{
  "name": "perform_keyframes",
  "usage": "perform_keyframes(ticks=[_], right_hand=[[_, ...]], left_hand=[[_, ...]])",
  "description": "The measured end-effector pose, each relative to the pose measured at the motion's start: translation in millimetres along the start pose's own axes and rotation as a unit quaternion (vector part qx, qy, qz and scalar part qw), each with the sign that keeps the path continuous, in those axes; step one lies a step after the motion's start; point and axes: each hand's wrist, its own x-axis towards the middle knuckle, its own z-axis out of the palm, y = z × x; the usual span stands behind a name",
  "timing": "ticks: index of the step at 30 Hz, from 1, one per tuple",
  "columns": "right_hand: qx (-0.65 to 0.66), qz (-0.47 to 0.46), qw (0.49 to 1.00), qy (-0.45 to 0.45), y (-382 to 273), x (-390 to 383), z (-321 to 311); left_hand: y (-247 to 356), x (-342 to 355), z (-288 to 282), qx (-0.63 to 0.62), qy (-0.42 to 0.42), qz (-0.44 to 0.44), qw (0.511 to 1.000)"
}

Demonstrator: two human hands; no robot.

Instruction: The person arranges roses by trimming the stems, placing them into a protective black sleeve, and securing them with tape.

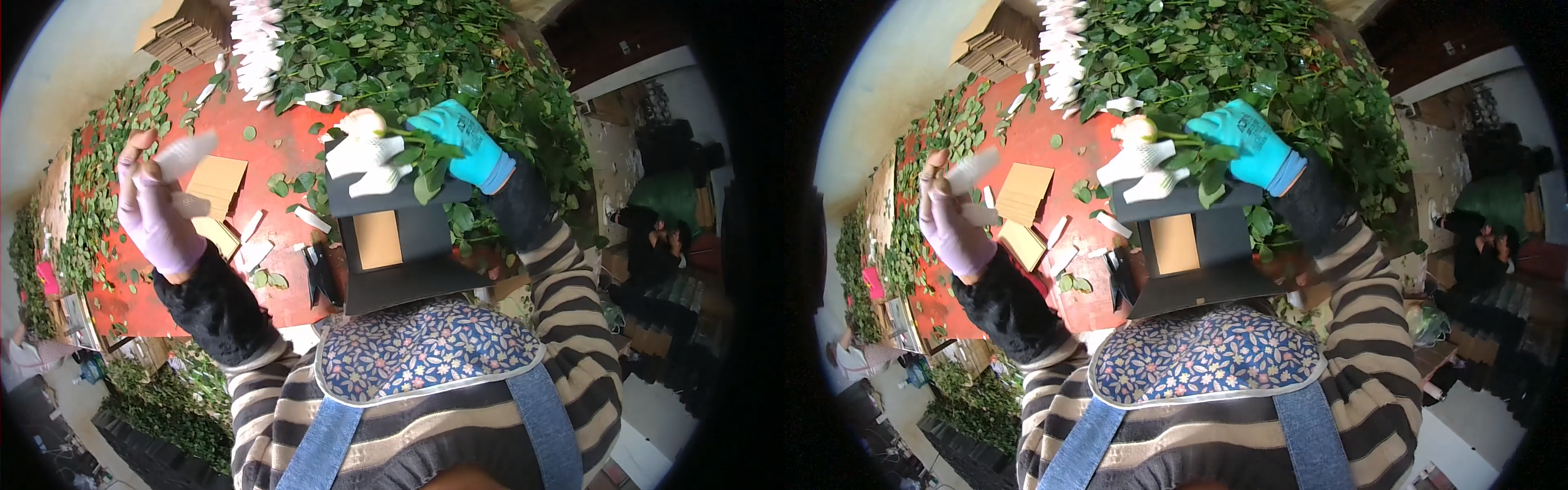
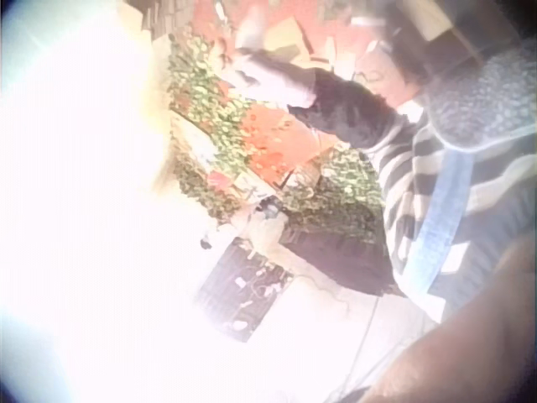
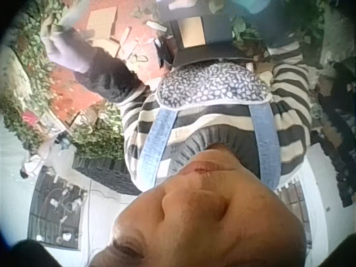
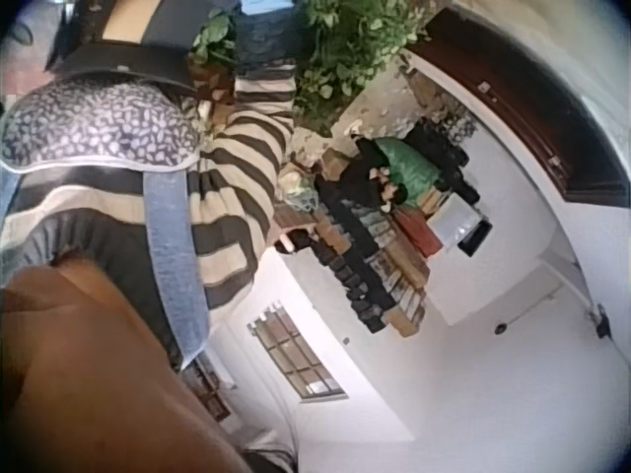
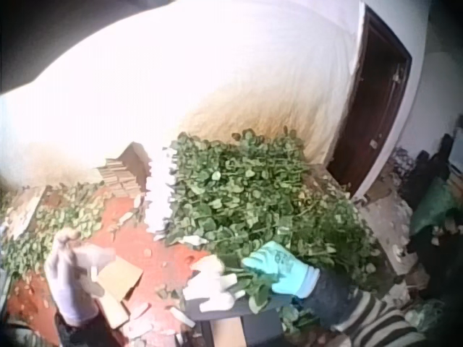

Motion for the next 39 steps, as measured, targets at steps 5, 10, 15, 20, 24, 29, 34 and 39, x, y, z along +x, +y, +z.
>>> perform_keyframes(ticks=[5,10,15,20,24,29,34,39], right_hand=[[-0.016,-0.011,1.0,0.003,-7.2,6.9,3.3],[0.003,-0.008,0.998,-0.06,-10.3,4.0,0.5],[0.004,0.041,0.998,-0.039,-0.5,0.4,16.4],[0.015,0.0,1.0,0.01,-1.7,3.3,11.9],[0.025,-0.007,1.0,0.009,-1.0,4.0,6.5],[0.012,0.003,0.999,-0.039,5.4,4.4,7.6],[0.005,-0.045,0.999,0.004,-11.5,11.7,0.9],[0.023,0.015,0.994,-0.104,11.2,10.6,15.1]], left_hand=[[-20.6,-48.9,49.0,0.165,-0.269,-0.038,0.948],[-21.6,-50.9,68.9,0.122,-0.215,0.049,0.968],[-3.5,-29.4,7.3,0.175,-0.037,-0.06,0.982],[-58.5,-58.6,56.8,0.334,-0.324,-0.029,0.885],[-78.3,-60.1,50.1,0.428,-0.305,0.003,0.851],[-71.9,-51.8,50.2,0.29,-0.26,-0.116,0.914],[-68.4,-51.1,45.5,0.214,-0.255,-0.14,0.933],[-84.8,-58.2,43.3,0.173,-0.251,-0.096,0.948]])
